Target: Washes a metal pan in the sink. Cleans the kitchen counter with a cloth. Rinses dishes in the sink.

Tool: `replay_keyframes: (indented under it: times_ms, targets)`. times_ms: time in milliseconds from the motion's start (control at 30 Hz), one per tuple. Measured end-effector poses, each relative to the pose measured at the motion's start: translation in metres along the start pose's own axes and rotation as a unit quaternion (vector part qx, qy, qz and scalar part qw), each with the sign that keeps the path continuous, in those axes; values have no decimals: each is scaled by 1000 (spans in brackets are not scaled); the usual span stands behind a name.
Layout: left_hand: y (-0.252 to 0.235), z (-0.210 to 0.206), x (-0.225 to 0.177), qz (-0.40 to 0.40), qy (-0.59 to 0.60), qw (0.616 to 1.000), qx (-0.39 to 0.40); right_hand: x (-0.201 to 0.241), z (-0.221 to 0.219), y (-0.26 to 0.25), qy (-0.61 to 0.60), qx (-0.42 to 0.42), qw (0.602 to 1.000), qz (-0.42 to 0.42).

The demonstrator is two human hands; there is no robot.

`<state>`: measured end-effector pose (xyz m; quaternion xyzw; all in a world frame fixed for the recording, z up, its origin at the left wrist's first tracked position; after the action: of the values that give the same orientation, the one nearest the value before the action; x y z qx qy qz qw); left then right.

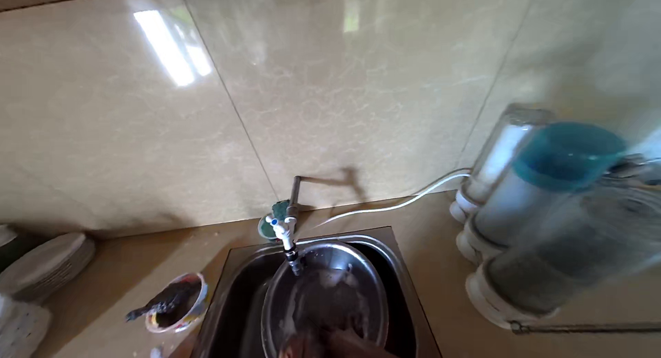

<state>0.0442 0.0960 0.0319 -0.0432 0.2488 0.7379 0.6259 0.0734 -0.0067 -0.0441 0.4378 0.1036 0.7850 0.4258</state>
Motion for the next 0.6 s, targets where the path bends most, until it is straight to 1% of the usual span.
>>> replay_keyframes:
  times_ms: [33,67,100,133,200,233,267,300,333,367,400,433,467,500,567,600]
  targets:
    - [-24,-7,5,42,-17,999,29,-6,8,4,-50,-28,997,-44]
    - [-43,-17,6,65,-52,995,60,-16,18,9,-87,-74,988,-105]
    - [-55,-32,3,61,-71,992,88,-26,25,16,-100,-110,975,-163]
    - [-60,-49,-4,37,-79,990,113,-35,27,21,-91,-124,966,-207]
    - [-56,-81,-22,-30,-132,975,174,-44,22,28,-74,-132,958,-243]
    - [-58,-88,-26,-59,-136,970,190,-45,20,31,-92,-126,956,-247]
    - [-66,-88,-22,-66,-125,974,178,-48,20,34,-130,-134,950,-251]
    - [-79,-80,-13,-43,-93,985,138,-51,23,37,-185,-160,936,-252]
    - [-88,-66,-4,7,-49,994,93,-56,28,37,-254,-214,911,-245]
    - [-95,-54,1,56,-26,996,60,-63,32,35,-325,-279,872,-238]
    - [-98,-50,0,82,-27,995,53,-69,34,33,-390,-329,828,-231]
    - [-95,-53,-9,78,-18,995,65,-73,30,30,-463,-354,782,-222]
    - [-88,-59,-25,52,14,995,81,-75,23,27,-536,-354,737,-212]
    - [-80,-64,-44,18,78,992,96,-75,17,26,-598,-339,697,-203]
    - [-67,-66,-79,-35,212,970,113,-76,10,27,-691,-324,619,-184]
    - [-60,-60,-96,-72,228,965,103,-77,12,31,-722,-332,587,-153]
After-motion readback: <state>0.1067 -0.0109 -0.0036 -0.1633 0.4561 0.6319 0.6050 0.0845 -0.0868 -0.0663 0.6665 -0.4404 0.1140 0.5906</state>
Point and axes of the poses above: each hand's wrist, its own y-axis away from the middle knuckle, its own z-axis out of the back of the hand, x = y × z, the point moved 9 cm from there along -y, towards the middle knuckle, and after that the axes turned 2 degrees about z, right-handed, at the moved point
